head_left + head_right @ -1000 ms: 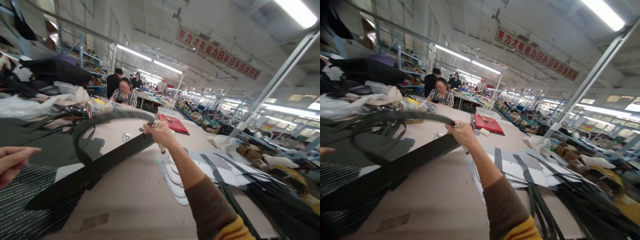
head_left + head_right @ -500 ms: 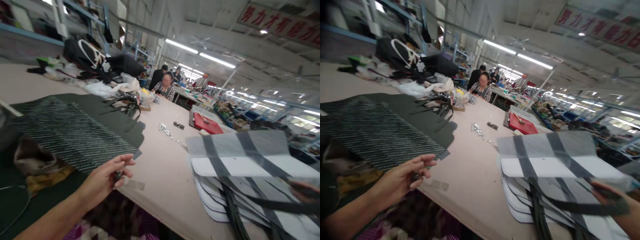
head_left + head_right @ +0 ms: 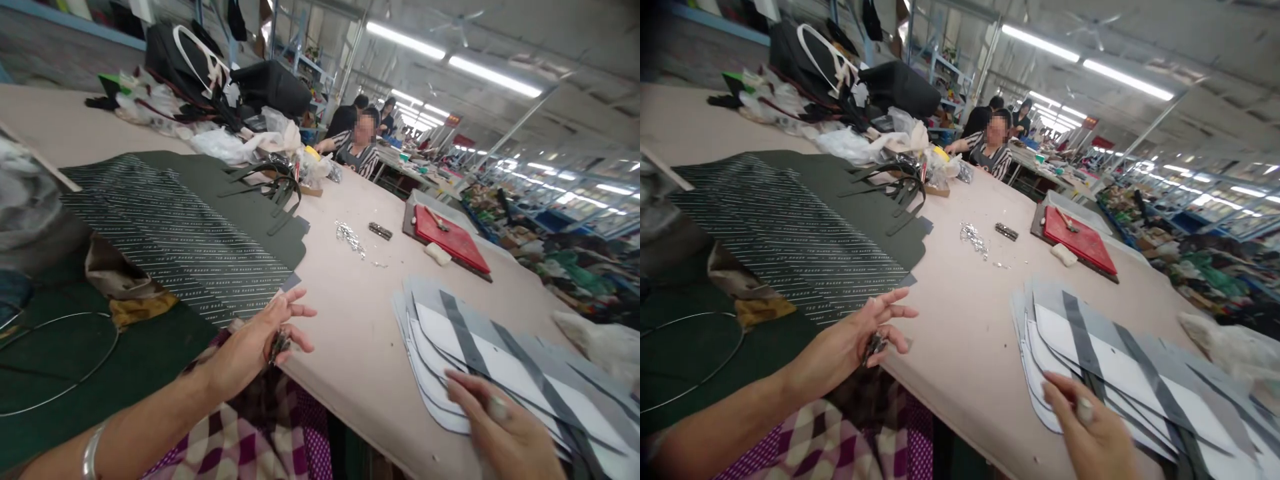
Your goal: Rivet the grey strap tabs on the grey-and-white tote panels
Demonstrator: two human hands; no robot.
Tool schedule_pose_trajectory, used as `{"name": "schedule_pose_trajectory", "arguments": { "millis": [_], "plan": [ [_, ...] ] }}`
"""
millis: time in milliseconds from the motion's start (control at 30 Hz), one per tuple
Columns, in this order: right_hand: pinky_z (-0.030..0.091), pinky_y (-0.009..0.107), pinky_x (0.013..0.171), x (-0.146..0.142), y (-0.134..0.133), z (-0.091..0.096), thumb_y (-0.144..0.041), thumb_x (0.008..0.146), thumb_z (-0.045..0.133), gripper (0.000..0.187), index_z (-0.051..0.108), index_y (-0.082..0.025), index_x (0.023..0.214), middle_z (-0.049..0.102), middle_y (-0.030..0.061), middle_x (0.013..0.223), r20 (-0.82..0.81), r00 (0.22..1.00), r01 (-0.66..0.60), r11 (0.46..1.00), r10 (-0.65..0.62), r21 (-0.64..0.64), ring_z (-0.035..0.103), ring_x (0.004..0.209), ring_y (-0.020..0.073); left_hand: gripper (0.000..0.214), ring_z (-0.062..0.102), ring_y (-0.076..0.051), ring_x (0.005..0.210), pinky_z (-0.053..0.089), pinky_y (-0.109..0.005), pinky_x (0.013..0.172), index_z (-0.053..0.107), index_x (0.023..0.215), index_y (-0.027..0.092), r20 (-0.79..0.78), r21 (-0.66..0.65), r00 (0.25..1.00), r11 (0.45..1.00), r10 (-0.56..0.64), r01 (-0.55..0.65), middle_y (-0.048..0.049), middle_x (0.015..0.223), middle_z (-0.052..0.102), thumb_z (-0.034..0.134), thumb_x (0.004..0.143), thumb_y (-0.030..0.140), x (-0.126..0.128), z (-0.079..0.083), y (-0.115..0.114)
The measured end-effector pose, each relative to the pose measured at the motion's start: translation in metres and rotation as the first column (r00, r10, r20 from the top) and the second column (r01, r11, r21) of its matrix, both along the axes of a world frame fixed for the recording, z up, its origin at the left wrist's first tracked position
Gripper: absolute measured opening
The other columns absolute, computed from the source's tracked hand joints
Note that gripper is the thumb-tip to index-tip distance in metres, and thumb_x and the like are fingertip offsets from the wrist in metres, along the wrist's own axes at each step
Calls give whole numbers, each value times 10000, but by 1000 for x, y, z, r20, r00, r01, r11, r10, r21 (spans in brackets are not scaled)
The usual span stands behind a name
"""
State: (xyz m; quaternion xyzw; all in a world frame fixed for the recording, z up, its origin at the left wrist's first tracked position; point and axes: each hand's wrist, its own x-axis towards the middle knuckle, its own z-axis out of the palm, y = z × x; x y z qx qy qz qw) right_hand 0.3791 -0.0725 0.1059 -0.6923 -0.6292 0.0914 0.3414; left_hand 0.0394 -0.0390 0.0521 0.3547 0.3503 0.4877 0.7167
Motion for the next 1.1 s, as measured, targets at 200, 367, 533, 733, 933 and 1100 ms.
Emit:
{"name": "schedule_pose_trajectory", "arguments": {
  "millis": [200,367,533,733,933,1100],
  "plan": [
    [541,262,742,-135,26,-28,-279,909,603,167,724,-244,1018,749,23,913,-203,771,-624,780,604,-52,691,780,161,826,640,-182,841,375,-250,543,35,1567,350,-284,150,950,973,-129,176,-176,1486,358,164,886,800,-10,-20,-6],
    [514,264,865,-186,37,-32,-94,883,560,290,684,-223,1111,752,27,988,-278,596,-789,614,753,-28,691,933,158,837,587,-186,927,432,-277,635,25,1565,369,-272,62,940,971,-205,230,-146,1536,310,134,869,819,-20,-20,-3],
    [512,252,783,-184,43,-40,-139,920,561,188,696,-232,1013,743,13,941,-275,660,-732,680,699,-27,685,834,142,872,552,-232,1115,446,-276,665,64,1574,299,-54,-110,963,960,-265,258,-169,1574,258,65,867,810,-25,-2,8],
    [500,252,606,-186,34,-49,-237,894,639,229,698,-291,1108,732,-2,964,-339,755,-627,770,561,-122,626,654,129,775,508,-278,1256,513,-369,832,105,1569,349,-133,-30,982,991,-135,132,-104,1651,109,175,916,761,-32,-18,8],
    [528,249,857,-210,34,-55,-154,855,638,344,694,-309,1157,745,-15,1061,-486,717,-637,752,499,-168,687,944,157,834,128,-259,1516,99,-502,1239,142,1576,262,-343,97,939,992,-40,78,-87,1638,193,216,914,764,-30,-29,4],
    [552,269,795,-213,40,-63,-210,860,639,173,760,-235,981,774,20,952,-551,708,-600,787,441,-142,705,850,173,676,425,-262,1384,342,-460,1148,267,1530,350,-144,9,987,998,-64,66,-59,1621,252,422,945,653,-28,-35,5]
  ]
}}
